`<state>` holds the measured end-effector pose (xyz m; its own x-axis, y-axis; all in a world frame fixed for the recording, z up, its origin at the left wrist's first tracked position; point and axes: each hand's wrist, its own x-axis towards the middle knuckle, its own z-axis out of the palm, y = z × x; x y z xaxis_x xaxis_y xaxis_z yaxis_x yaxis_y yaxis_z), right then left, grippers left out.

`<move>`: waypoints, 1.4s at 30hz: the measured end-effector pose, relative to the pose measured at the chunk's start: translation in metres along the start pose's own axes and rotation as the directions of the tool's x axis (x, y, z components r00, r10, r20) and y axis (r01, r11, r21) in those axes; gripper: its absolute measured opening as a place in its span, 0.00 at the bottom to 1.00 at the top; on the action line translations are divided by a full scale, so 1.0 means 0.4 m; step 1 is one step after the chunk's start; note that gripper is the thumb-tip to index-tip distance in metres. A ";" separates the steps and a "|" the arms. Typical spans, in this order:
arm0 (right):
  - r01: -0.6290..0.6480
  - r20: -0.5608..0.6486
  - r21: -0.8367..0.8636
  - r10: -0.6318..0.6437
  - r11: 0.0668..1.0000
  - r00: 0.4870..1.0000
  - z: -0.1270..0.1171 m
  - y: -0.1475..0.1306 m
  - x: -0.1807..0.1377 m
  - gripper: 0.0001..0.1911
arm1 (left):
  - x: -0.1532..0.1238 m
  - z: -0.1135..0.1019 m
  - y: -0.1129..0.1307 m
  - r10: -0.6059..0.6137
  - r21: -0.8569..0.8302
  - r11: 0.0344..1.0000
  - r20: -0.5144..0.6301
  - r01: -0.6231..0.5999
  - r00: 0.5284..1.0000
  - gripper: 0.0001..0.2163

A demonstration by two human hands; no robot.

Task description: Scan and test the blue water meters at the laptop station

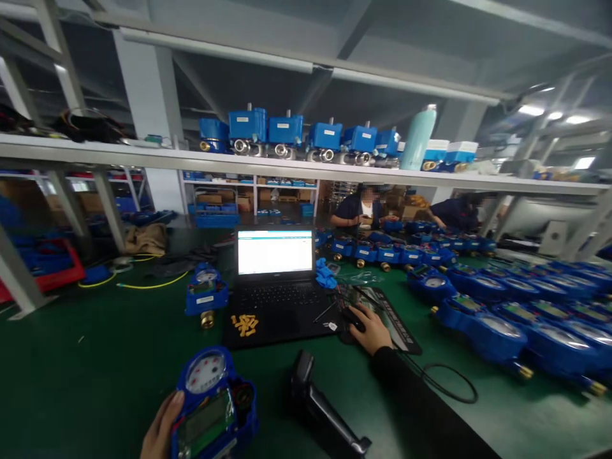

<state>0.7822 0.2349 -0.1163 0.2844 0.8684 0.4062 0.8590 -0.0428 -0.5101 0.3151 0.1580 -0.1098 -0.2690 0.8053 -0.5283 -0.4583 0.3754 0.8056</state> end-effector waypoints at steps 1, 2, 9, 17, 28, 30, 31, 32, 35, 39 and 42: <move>0.034 0.001 -0.070 -0.034 0.997 0.999 0.007 0.012 0.003 0.26 | -0.010 0.006 0.002 -0.010 -0.028 1.000 0.007 0.010 1.000 0.38; 0.061 0.006 -0.114 -0.061 0.992 0.998 0.013 0.022 0.005 0.26 | -0.019 0.010 0.001 0.007 -0.050 0.999 0.021 -0.006 1.000 0.39; 0.176 0.006 -0.162 -0.177 0.971 0.984 0.029 0.044 0.011 0.26 | -0.044 0.022 -0.003 0.084 -0.089 0.993 0.026 -0.081 0.996 0.41; 0.220 -0.005 -0.173 -0.224 0.960 0.974 0.038 0.049 0.012 0.25 | -0.079 0.045 0.014 0.089 -0.110 0.990 0.052 -0.082 0.995 0.43; 0.260 0.033 -0.174 -0.258 0.950 0.965 0.030 0.044 0.014 0.26 | -0.057 0.034 0.001 0.243 -0.060 0.968 -0.007 -0.242 0.970 0.26; 0.269 0.031 -0.171 -0.267 0.948 0.963 0.032 0.046 0.014 0.26 | -0.057 0.035 0.002 0.267 -0.030 0.963 -0.027 -0.268 0.963 0.25; 0.274 0.028 -0.169 -0.273 0.947 0.962 0.034 0.047 0.014 0.26 | -0.059 0.036 0.003 0.268 -0.025 0.963 -0.026 -0.269 0.963 0.25; 0.279 0.024 -0.169 -0.279 0.945 0.960 0.036 0.049 0.015 0.25 | -0.061 0.037 0.004 0.267 -0.025 0.963 -0.024 -0.267 0.963 0.26; 0.286 0.009 -0.171 -0.289 0.943 0.957 0.042 0.055 0.015 0.25 | -0.063 0.037 0.003 0.263 -0.020 0.964 -0.008 -0.263 0.965 0.28; 0.309 0.001 -0.170 -0.313 0.936 0.950 0.046 0.059 0.017 0.25 | -0.044 0.023 -0.010 0.270 -0.013 0.963 0.003 -0.270 0.963 0.28; 0.317 0.000 -0.176 -0.322 0.932 0.947 0.045 0.058 0.017 0.25 | -0.027 0.011 -0.019 0.282 -0.024 0.959 0.020 -0.282 0.959 0.29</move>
<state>0.7964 0.2488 -0.1391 -0.0070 0.8360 0.5487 0.9657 0.1481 -0.2132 0.3252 0.1485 -0.1089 -0.3705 0.8875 -0.2739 -0.3838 0.1223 0.9153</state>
